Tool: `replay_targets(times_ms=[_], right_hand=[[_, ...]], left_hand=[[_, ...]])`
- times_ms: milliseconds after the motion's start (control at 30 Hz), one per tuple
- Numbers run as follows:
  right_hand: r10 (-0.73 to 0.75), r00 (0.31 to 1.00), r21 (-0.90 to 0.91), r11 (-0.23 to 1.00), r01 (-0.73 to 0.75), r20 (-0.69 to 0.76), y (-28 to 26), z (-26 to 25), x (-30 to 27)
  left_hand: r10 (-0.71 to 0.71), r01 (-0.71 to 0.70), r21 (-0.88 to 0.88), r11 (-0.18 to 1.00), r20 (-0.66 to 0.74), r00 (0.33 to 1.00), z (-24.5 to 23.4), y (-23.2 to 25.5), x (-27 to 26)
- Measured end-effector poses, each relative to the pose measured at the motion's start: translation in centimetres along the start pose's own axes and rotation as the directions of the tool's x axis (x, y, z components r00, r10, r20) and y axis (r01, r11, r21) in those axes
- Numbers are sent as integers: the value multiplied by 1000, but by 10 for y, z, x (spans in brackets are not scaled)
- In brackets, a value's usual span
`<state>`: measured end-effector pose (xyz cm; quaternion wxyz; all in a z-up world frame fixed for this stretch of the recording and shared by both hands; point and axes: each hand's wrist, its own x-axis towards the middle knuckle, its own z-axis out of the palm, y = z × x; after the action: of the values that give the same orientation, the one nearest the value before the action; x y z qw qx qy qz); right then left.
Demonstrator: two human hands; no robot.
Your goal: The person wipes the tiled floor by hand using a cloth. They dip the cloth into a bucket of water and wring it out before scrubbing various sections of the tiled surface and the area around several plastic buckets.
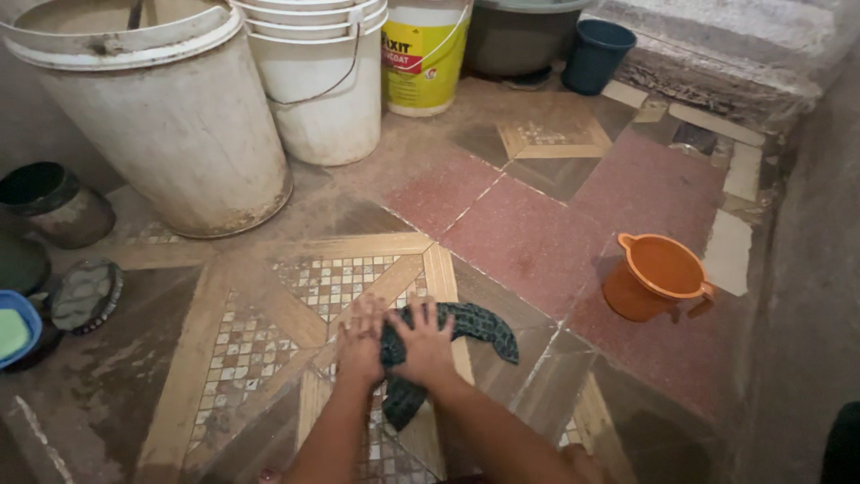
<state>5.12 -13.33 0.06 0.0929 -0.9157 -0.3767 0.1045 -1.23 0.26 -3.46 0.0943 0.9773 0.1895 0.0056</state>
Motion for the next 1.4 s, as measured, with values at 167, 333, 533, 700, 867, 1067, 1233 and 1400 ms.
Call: replay_targets(times_ms=[167, 333, 533, 700, 867, 1067, 1233, 1400], right_hand=[[131, 963, 127, 978, -164, 237, 35, 10, 11], [105, 895, -3, 993, -115, 433, 25, -20, 13], [48, 985, -28, 999, -44, 168, 11, 26, 8], [-34, 998, 179, 983, 42, -44, 20, 21, -8], [42, 998, 216, 976, -33, -36, 21, 18, 1], [118, 978, 249, 966, -72, -174, 33, 25, 12], [117, 993, 297, 948, -119, 24, 35, 13, 4], [135, 981, 84, 989, -124, -141, 27, 2, -14]], left_hand=[[-33, 10, 71, 997, 326, 945, -10, 36, -3], [-81, 64, 56, 996, 388, 918, -39, 36, -7], [-108, 117, -38, 992, 189, 976, 4, 25, -13], [-84, 83, -13, 996, -48, 995, 31, 24, -18], [-142, 150, -68, 986, 117, 983, 3, 30, -14], [-138, 141, -85, 986, 34, 990, -17, 42, -7], [-167, 202, -102, 974, 279, 946, -42, 40, -11], [-215, 221, -8, 975, 201, 956, -41, 40, 4]])
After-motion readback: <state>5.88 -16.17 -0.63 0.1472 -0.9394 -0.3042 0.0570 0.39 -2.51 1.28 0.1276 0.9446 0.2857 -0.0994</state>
